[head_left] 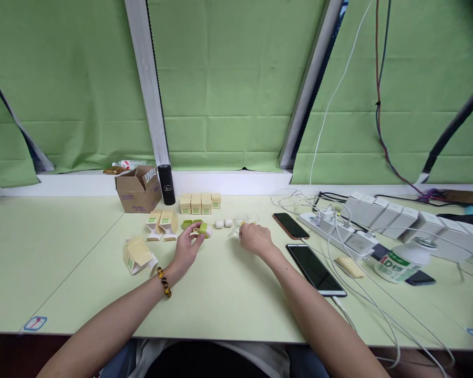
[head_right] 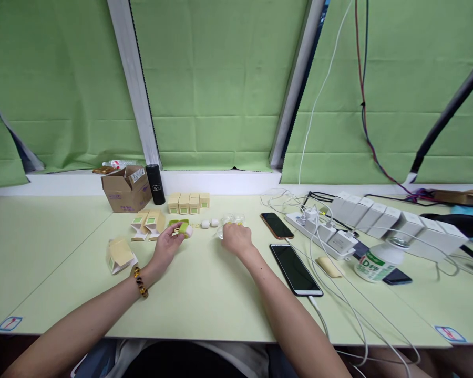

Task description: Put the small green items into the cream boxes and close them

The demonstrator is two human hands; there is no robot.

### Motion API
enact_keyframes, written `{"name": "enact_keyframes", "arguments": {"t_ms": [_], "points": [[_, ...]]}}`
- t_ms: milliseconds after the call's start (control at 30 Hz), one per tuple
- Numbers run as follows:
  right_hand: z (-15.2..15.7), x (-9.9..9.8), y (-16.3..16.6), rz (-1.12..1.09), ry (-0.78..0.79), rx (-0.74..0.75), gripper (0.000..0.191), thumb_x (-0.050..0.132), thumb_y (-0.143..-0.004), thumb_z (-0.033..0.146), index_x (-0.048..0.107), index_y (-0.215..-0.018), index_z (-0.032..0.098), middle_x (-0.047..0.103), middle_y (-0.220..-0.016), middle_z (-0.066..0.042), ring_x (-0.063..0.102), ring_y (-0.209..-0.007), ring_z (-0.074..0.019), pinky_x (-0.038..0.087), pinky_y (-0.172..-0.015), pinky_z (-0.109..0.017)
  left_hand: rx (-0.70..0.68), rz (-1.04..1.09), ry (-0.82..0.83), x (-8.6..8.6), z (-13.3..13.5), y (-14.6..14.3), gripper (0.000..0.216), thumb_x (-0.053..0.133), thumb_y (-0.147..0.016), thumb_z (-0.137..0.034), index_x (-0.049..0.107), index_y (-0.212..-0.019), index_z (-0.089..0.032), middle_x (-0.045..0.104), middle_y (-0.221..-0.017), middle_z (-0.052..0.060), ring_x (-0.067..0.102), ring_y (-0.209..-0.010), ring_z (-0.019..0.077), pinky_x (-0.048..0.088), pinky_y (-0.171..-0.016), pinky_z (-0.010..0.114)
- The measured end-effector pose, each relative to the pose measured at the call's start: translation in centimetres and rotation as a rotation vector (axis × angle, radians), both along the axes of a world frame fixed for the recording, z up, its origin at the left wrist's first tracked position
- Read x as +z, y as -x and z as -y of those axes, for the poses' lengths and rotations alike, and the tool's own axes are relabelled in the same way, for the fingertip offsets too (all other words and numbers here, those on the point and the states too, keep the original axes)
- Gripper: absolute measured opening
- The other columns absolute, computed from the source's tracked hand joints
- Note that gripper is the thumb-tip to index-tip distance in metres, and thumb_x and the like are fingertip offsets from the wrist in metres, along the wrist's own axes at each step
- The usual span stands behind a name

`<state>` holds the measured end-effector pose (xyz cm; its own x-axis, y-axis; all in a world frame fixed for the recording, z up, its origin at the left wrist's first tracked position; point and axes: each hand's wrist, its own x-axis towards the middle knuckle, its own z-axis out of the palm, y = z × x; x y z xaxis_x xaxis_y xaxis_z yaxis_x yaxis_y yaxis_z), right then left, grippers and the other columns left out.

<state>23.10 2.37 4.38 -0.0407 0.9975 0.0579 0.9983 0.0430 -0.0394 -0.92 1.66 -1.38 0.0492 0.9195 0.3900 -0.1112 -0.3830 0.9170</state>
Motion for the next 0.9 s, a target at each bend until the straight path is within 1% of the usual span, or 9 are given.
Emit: {"name": "enact_keyframes", "arguments": {"t_ms": [233, 333, 500, 567, 633, 700, 733, 800, 900], "points": [[1.0, -0.5, 1.2, -0.118, 0.008, 0.219, 0.03, 0.066, -0.077, 0.012, 0.08, -0.1, 0.025, 0.079, -0.097, -0.011, 0.073, -0.09, -0.028, 0.044, -0.071, -0.031, 0.014, 0.008, -0.009, 0.6, 0.4, -0.2, 0.051, 0.076, -0.087, -0.047, 0.064, -0.128, -0.02, 0.067, -0.134, 0.014, 0.068, -0.113, 0.0244, 0.051, -0.101, 0.039], [1.5, -0.8, 2.3, -0.174, -0.012, 0.284, 0.026, 0.064, -0.081, 0.013, 0.08, -0.096, 0.026, 0.079, -0.089, -0.007, 0.071, -0.083, -0.0236, 0.041, -0.069, -0.028, 0.022, 0.01, 0.002, 0.7, 0.5, -0.2, 0.051, 0.076, -0.087, -0.048, 0.064, -0.128, -0.02, 0.067, -0.133, 0.013, 0.069, -0.112, 0.0243, 0.051, -0.1, 0.038], [1.5, -1.9, 3.2, -0.423, -0.088, 0.358, 0.03, 0.055, -0.089, 0.016, 0.075, -0.109, 0.027, 0.076, -0.082, -0.001, 0.068, -0.076, -0.0186, 0.04, -0.068, -0.027, 0.025, 0.026, 0.019, 0.5, 0.2, -0.1, 0.053, 0.075, -0.088, -0.048, 0.062, -0.13, -0.02, 0.067, -0.131, 0.014, 0.068, -0.113, 0.0247, 0.051, -0.101, 0.039], [1.1, -2.6, 2.9, -0.475, -0.147, 0.357, 0.033, 0.055, -0.086, 0.012, 0.073, -0.109, 0.025, 0.076, -0.088, -0.002, 0.067, -0.082, -0.019, 0.042, -0.071, -0.027, 0.034, 0.044, 0.029, 0.5, 0.1, -0.1, 0.055, 0.075, -0.087, -0.049, 0.061, -0.13, -0.019, 0.066, -0.133, 0.015, 0.067, -0.115, 0.0253, 0.05, -0.102, 0.04], [0.5, -3.6, 2.5, -0.555, -0.189, 0.42, 0.041, 0.055, -0.078, 0.006, 0.068, -0.113, 0.024, 0.074, -0.108, -0.004, 0.066, -0.098, -0.0209, 0.045, -0.078, -0.029, 0.048, 0.063, 0.036, 0.5, 0.1, -0.1, 0.055, 0.076, -0.086, -0.049, 0.062, -0.129, -0.018, 0.066, -0.133, 0.015, 0.067, -0.116, 0.0257, 0.05, -0.103, 0.04], [0.1, -4.6, 2.3, -0.696, -0.157, 0.535, 0.053, 0.055, -0.073, 0.003, 0.062, -0.121, 0.023, 0.066, -0.131, -0.007, 0.061, -0.117, -0.0227, 0.048, -0.086, -0.031, 0.057, 0.079, 0.046, 0.7, 0.1, -0.2, 0.056, 0.077, -0.085, -0.05, 0.062, -0.128, -0.019, 0.066, -0.131, 0.014, 0.067, -0.116, 0.0258, 0.051, -0.101, 0.039], [-0.1, -5.1, 2.4, -0.761, -0.126, 0.575, 0.053, 0.056, -0.073, 0.004, 0.059, -0.124, 0.022, 0.063, -0.135, -0.009, 0.059, -0.12, -0.0235, 0.048, -0.09, -0.033, 0.059, 0.085, 0.053, 0.7, 0.1, -0.2, 0.056, 0.077, -0.085, -0.05, 0.062, -0.128, -0.019, 0.067, -0.13, 0.014, 0.067, -0.115, 0.0258, 0.051, -0.1, 0.039], [-0.3, -6.0, 2.7, -0.866, -0.069, 0.605, 0.048, 0.059, -0.076, 0.007, 0.056, -0.123, 0.02, 0.065, -0.131, -0.011, 0.061, -0.115, -0.0243, 0.048, -0.091, -0.036, 0.064, 0.099, 0.063, 0.8, 0.1, -0.2, 0.056, 0.077, -0.084, -0.051, 0.062, -0.128, -0.019, 0.067, -0.129, 0.013, 0.067, -0.115, 0.0256, 0.051, -0.099, 0.038], [-0.3, -6.5, 3.4, -0.966, -0.026, 0.603, 0.036, 0.066, -0.082, 0.018, 0.056, -0.117, 0.02, 0.069, -0.119, -0.009, 0.061, -0.108, -0.0239, 0.047, -0.088, -0.036, 0.08, 0.128, 0.069, 0.7, -0.1, -0.2, 0.056, 0.077, -0.084, -0.051, 0.063, -0.128, -0.019, 0.068, -0.128, 0.013, 0.066, -0.115, 0.025, 0.051, -0.1, 0.039]]}}
